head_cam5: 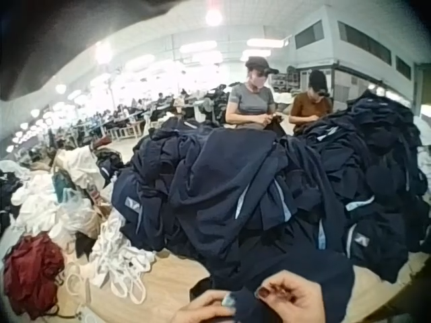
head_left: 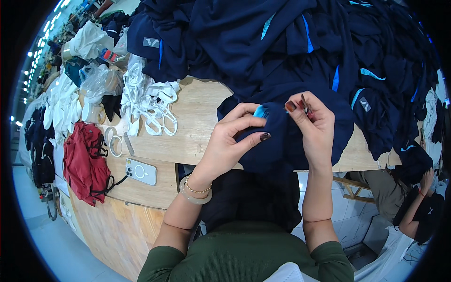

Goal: The recorder uses thread snips to trim excess threads from blue athletic garments on a factory workbench.

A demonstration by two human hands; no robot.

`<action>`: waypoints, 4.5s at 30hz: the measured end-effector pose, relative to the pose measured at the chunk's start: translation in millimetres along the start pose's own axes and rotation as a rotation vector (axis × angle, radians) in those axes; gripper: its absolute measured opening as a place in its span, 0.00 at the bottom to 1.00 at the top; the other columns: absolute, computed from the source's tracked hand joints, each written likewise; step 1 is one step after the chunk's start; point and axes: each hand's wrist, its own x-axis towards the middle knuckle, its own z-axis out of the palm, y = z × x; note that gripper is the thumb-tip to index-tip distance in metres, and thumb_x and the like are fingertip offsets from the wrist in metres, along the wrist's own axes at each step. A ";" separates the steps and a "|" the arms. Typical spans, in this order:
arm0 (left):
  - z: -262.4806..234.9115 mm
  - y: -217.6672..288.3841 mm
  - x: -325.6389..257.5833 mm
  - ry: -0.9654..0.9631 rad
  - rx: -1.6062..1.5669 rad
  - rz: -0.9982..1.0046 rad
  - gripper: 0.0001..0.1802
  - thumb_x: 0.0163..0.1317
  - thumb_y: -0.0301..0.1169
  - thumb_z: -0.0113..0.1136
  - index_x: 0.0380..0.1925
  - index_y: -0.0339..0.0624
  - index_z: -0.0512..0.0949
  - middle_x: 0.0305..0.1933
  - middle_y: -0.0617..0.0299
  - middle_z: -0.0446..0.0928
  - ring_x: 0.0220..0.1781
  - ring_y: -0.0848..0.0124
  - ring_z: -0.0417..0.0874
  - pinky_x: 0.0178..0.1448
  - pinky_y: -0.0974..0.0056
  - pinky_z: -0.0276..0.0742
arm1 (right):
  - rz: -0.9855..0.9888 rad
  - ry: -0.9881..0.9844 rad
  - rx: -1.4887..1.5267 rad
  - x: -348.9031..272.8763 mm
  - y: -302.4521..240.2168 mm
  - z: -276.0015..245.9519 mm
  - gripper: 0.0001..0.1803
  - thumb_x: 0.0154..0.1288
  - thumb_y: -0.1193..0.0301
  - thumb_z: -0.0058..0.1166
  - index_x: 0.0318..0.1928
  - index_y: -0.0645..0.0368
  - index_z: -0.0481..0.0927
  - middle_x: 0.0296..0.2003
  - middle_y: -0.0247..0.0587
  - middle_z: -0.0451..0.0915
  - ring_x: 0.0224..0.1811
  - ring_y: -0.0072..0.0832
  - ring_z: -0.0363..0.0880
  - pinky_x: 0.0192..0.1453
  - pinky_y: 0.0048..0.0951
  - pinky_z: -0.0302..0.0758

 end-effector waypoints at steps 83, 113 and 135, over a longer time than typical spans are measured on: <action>45.7 -3.9 45.0 0.047 0.100 0.134 0.05 0.61 0.18 0.59 0.37 0.29 0.78 0.34 0.61 0.75 0.35 0.76 0.77 0.41 0.73 0.72 | 0.191 0.132 0.277 -20.4 8.0 -60.0 0.07 0.65 0.77 0.56 0.43 0.64 0.80 0.32 0.27 0.77 0.24 0.07 0.63 0.26 0.12 0.58; 41.8 3.3 40.9 -0.106 -0.612 -0.452 0.10 0.66 0.32 0.63 0.38 0.36 0.83 0.31 0.72 0.79 0.32 0.86 0.73 0.38 0.79 0.67 | 0.092 0.140 -0.184 -11.4 -5.7 -55.2 0.11 0.67 0.68 0.60 0.43 0.62 0.80 0.34 0.28 0.74 0.39 0.13 0.72 0.43 0.12 0.68; 49.1 0.8 36.4 -0.013 -0.528 -0.485 0.12 0.68 0.36 0.60 0.35 0.37 0.82 0.28 0.75 0.75 0.30 0.87 0.69 0.37 0.78 0.64 | -0.137 0.219 -0.161 -27.1 4.8 -58.3 0.12 0.65 0.71 0.62 0.45 0.63 0.76 0.35 0.31 0.76 0.36 0.16 0.73 0.42 0.15 0.69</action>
